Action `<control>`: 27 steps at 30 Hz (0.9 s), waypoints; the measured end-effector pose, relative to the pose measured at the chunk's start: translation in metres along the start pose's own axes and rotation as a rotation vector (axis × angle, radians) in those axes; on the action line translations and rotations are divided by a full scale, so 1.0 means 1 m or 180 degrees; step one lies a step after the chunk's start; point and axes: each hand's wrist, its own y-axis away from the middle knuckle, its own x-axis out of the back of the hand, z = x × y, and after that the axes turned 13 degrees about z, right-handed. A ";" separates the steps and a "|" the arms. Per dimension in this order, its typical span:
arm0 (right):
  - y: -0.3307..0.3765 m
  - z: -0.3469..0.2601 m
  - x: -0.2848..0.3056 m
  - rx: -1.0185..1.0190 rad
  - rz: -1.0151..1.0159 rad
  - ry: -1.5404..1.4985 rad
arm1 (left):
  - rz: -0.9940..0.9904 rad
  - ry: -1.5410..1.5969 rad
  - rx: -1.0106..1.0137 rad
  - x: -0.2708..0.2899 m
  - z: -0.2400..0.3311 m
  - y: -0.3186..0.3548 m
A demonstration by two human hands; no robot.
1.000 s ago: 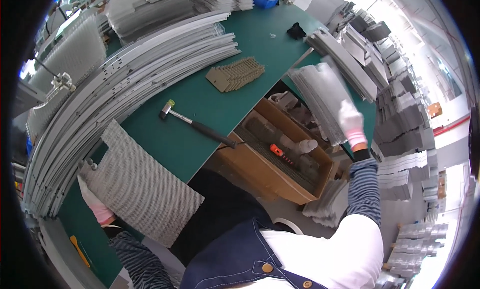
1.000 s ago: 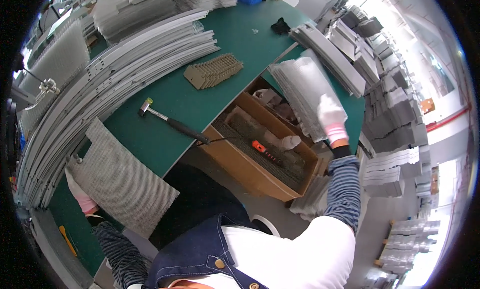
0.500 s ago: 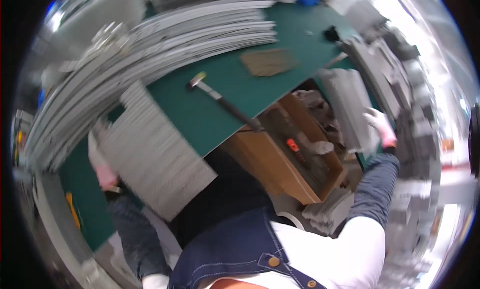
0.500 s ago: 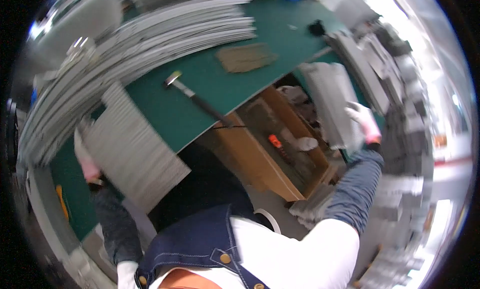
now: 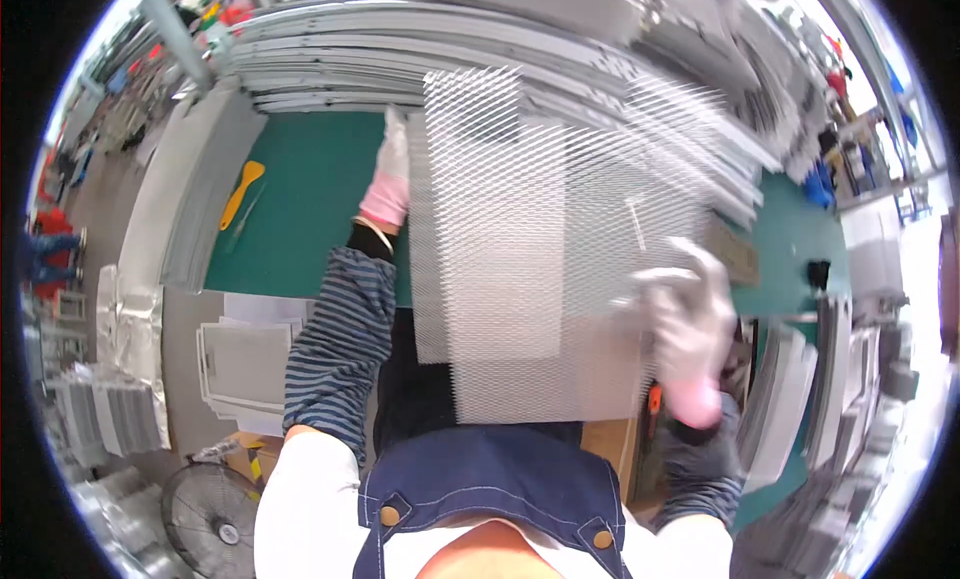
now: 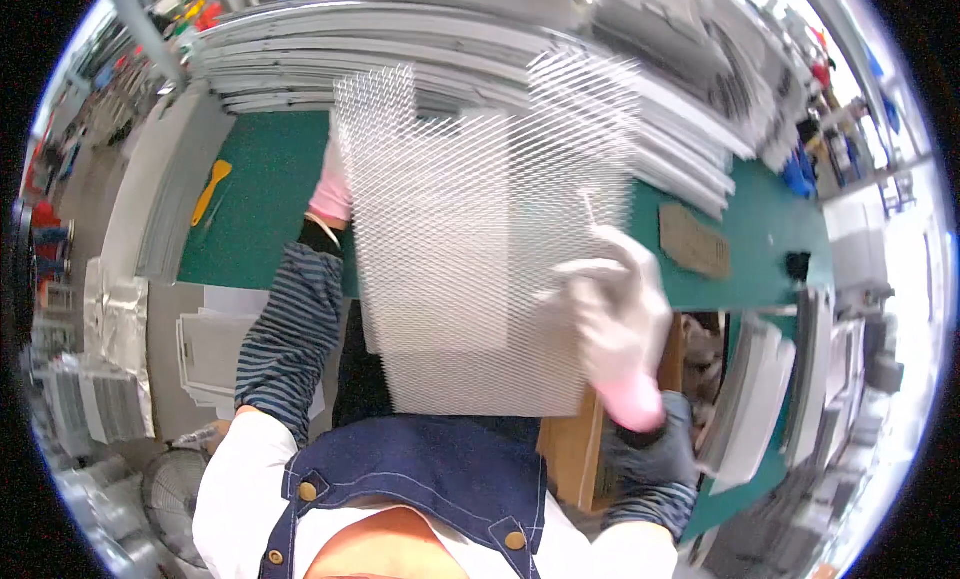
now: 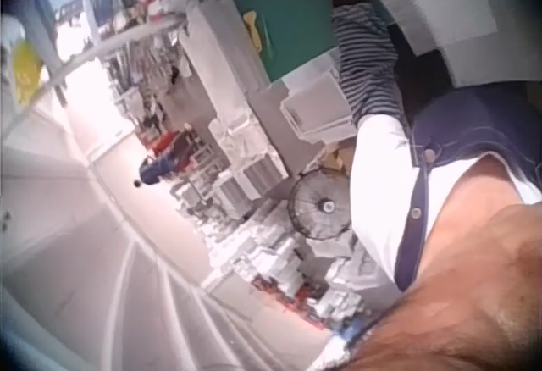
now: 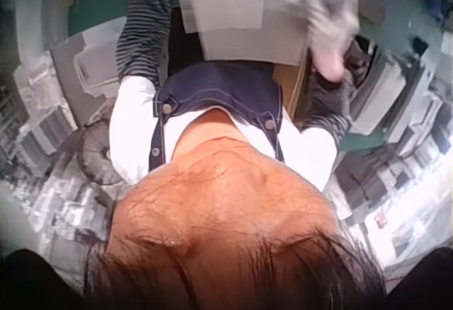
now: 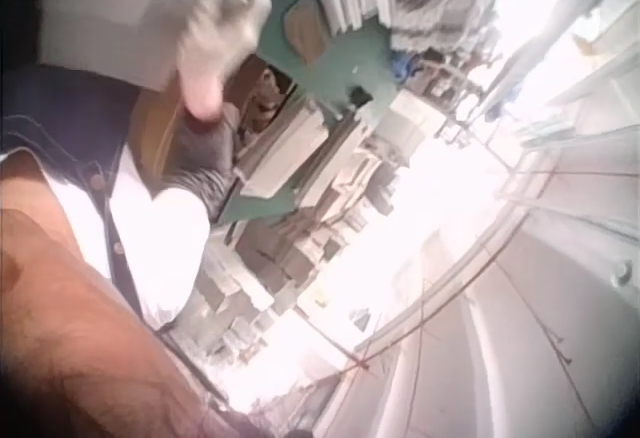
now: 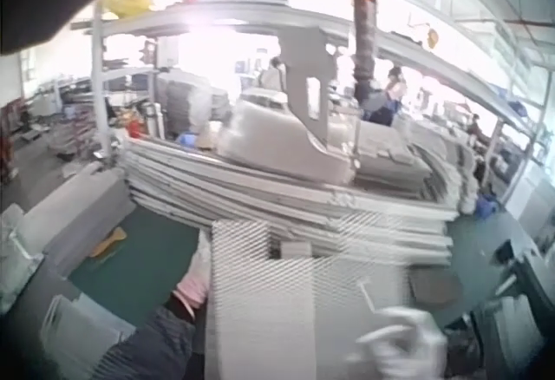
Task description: Assembling metal mesh filters using an electric screwdriver and a rubber mallet in a factory setting.
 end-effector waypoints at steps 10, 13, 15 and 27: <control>-0.044 0.114 -0.069 -0.0755 0.0227 0.0149 | -0.0563 0.0751 0.0694 -0.030 0.008 0.021; -0.054 0.115 -0.070 -0.0589 0.0144 0.0283 | -0.0327 -0.0468 0.0177 -0.032 0.010 0.022; -0.063 0.118 -0.060 -0.0536 -0.0015 0.0936 | -0.0814 -0.2343 -0.1724 -0.035 0.015 0.026; -0.031 0.101 -0.107 -0.0438 -0.0972 0.1040 | -0.0385 0.0359 -0.0969 -0.002 0.091 0.000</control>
